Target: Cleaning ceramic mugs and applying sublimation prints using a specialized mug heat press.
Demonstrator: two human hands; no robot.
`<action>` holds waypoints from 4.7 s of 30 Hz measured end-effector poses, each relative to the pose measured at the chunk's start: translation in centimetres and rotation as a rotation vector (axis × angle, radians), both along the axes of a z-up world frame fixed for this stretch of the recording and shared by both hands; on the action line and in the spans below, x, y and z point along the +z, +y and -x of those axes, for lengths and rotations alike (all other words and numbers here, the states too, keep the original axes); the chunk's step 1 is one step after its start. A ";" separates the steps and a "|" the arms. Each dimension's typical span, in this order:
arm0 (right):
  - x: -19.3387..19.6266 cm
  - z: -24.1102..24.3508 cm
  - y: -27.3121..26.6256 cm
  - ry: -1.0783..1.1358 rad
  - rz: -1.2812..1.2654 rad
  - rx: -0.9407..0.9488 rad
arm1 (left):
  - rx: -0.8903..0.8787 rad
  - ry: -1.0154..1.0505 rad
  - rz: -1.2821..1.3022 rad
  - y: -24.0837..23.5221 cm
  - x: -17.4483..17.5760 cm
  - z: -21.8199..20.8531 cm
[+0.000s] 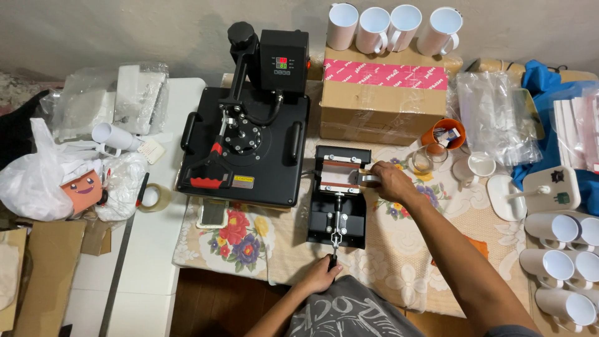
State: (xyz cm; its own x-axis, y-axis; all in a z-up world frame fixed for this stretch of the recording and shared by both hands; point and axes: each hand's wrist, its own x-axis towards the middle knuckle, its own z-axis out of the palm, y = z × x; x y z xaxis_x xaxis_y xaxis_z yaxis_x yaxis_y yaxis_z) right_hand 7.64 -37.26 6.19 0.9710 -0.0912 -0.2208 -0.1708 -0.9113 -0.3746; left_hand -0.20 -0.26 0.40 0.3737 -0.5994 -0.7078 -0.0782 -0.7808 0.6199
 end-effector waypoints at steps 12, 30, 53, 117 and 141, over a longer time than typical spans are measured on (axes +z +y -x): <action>-2.1 -0.6 0.2 -0.146 -0.061 0.049 | -0.051 -0.039 -0.024 0.1 0.3 0.2; -2.6 -6.5 5.8 -0.204 0.039 0.210 | 0.024 0.056 0.061 0.5 0.0 0.4; -2.2 10.6 2.1 -0.440 -0.310 -0.377 | 0.482 -1.509 0.925 -6.0 5.1 0.0; -14.3 8.0 13.9 -0.544 0.343 0.030 | 0.713 -0.299 0.568 -15.5 -0.9 -14.4; -15.4 7.9 13.8 -0.577 0.332 0.007 | 0.720 -0.322 0.671 -15.0 -0.3 -14.4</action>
